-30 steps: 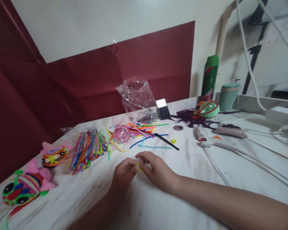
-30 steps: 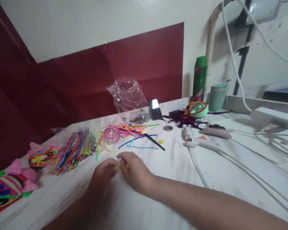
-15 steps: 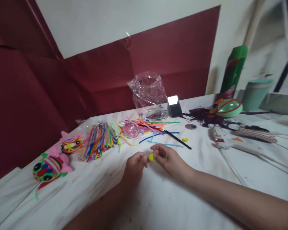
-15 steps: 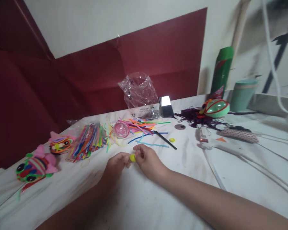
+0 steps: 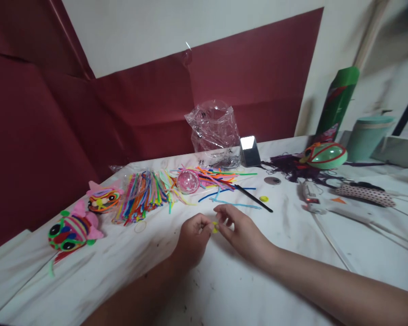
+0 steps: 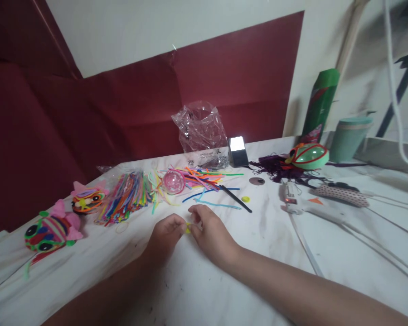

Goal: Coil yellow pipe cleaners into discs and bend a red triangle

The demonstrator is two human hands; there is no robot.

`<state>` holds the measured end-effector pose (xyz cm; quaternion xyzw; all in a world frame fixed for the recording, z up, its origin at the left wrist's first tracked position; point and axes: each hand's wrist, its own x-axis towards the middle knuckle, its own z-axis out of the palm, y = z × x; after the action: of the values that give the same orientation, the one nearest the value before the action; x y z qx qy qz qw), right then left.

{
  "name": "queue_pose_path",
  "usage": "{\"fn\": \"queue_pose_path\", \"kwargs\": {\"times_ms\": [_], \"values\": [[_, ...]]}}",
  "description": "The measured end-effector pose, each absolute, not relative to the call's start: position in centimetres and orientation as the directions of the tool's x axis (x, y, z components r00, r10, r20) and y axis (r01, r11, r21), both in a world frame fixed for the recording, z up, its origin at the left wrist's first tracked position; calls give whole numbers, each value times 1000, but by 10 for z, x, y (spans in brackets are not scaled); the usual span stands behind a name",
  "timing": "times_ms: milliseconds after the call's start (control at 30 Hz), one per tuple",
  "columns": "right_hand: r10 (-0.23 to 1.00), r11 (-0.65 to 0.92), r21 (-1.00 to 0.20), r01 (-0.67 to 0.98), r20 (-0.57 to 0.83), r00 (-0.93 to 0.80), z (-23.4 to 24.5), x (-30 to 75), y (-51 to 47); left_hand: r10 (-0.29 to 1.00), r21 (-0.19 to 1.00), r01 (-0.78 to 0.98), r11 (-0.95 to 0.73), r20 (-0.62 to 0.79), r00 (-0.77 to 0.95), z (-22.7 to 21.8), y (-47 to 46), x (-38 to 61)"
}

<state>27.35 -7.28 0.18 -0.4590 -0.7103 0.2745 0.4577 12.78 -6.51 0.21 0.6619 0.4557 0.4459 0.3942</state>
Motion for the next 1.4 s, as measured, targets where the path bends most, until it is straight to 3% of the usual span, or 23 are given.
{"fn": "queue_pose_path", "kwargs": {"times_ms": [233, 633, 833, 1000, 1400], "values": [[868, 489, -805, 335, 411, -278, 7, 275, -76, 917, 872, 306, -382, 317, 241, 1, -67, 127], [867, 493, -789, 366, 414, -276, 5, 274, -75, 897, 824, 368, -430, 344, 278, 8, -68, 126], [930, 366, -899, 240, 344, -129, 9, 278, -67, 973, 967, 147, -206, 187, 135, 3, -64, 128], [951, 305, -909, 282, 273, -148, 11, 282, -64, 976, 982, -3, -188, 187, 109, 2, -63, 129], [922, 382, -818, 429, 303, -242, 10, 277, -75, 951, 920, 250, -302, 273, 145, 3, -71, 129]]}}
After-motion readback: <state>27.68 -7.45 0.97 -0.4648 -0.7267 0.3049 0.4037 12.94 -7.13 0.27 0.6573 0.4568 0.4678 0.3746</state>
